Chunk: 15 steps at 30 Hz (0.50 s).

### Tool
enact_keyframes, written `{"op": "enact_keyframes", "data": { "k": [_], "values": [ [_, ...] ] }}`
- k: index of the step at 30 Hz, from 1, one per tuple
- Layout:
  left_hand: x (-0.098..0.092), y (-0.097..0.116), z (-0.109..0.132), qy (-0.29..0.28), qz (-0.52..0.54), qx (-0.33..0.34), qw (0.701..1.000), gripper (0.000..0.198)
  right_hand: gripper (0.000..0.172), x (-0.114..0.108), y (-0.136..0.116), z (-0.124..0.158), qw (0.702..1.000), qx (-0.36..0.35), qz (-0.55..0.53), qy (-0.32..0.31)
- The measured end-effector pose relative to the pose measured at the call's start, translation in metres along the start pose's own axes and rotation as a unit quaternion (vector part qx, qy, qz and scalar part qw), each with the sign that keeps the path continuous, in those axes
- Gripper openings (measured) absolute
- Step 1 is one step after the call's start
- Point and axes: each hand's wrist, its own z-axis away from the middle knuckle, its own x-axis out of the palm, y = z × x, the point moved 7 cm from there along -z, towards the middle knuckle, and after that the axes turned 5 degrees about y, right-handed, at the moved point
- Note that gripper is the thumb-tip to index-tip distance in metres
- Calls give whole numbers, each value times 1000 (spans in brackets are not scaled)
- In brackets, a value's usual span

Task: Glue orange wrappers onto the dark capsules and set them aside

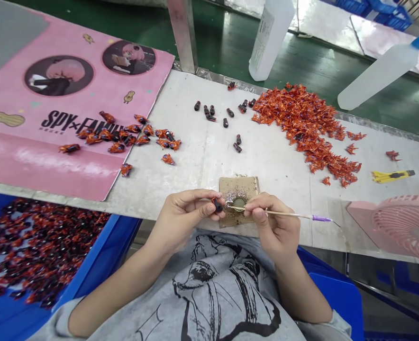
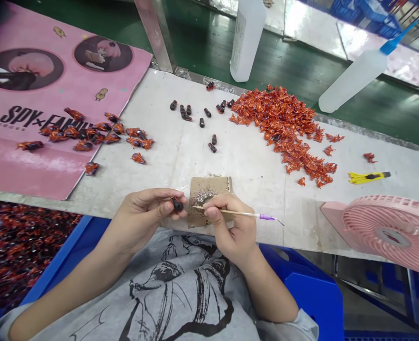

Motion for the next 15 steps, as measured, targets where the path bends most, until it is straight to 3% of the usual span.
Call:
{"op": "enact_keyframes", "data": {
  "k": [6,11,15],
  "values": [
    [1,-1,0,4,-9,-2,1000,27,26,-5,10,1,985,-37,168,-23],
    [4,-4,1,-3,-30,2,1000,26,23,-12,7,3,999,13,15,27],
    [10,-7,4,-17,-27,-3,999,26,22,-8,-2,4,997,1,-73,33]
  ]
}}
